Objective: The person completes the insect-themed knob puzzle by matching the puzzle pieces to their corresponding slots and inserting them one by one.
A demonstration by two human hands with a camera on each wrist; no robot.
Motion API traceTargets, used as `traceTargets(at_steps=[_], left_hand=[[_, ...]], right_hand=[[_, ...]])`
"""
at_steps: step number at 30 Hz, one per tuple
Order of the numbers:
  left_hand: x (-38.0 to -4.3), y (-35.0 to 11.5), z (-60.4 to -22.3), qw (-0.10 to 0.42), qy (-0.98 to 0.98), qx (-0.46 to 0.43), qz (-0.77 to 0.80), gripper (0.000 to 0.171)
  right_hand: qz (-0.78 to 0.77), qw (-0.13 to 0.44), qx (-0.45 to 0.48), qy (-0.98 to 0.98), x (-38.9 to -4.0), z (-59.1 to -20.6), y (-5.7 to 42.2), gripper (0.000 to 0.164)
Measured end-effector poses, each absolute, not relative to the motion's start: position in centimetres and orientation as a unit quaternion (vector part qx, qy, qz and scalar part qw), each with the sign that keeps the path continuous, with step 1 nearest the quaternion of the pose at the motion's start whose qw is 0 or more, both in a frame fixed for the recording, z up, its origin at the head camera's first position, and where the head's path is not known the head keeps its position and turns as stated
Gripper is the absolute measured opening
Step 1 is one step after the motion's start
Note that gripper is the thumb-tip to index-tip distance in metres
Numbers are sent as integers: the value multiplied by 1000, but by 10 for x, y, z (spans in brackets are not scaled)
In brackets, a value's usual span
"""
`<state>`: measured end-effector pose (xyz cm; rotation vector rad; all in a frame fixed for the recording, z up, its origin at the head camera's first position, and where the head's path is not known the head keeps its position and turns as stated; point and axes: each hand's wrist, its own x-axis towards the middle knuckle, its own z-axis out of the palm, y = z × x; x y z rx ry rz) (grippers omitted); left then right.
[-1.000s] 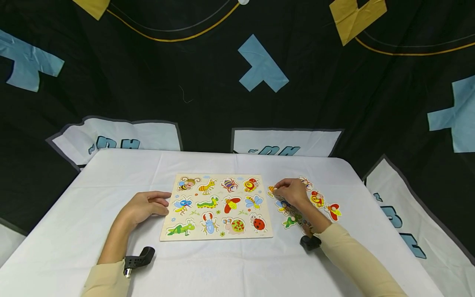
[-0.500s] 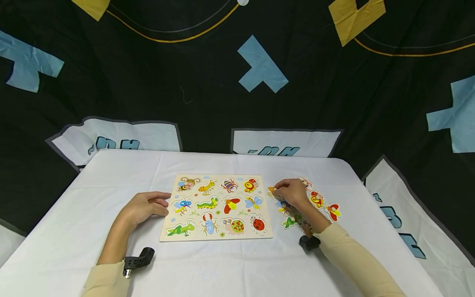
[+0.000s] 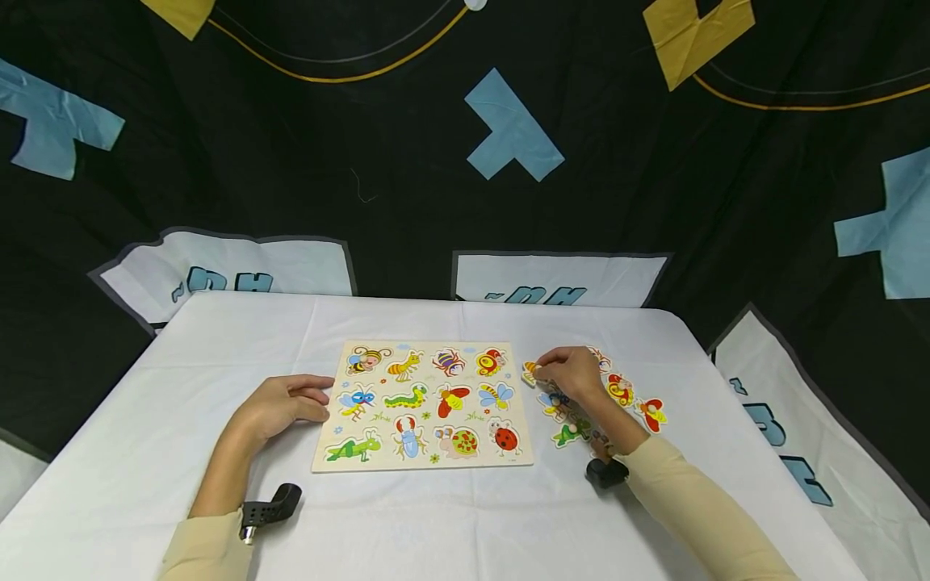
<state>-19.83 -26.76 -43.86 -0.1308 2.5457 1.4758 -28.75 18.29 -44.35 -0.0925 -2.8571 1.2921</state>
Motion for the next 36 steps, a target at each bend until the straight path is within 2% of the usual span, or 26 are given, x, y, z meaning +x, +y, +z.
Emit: traceTargets(at_steps=[19,36], left_hand=[[-198,-269,-439,100,865,-48,489,67],[-197,-268,-438,101,858,-48,502,67]], right_hand=[[420,-2,-12,-907,-291,-430,167,15],[452,-7,22,-891,-295,-427,131,15]])
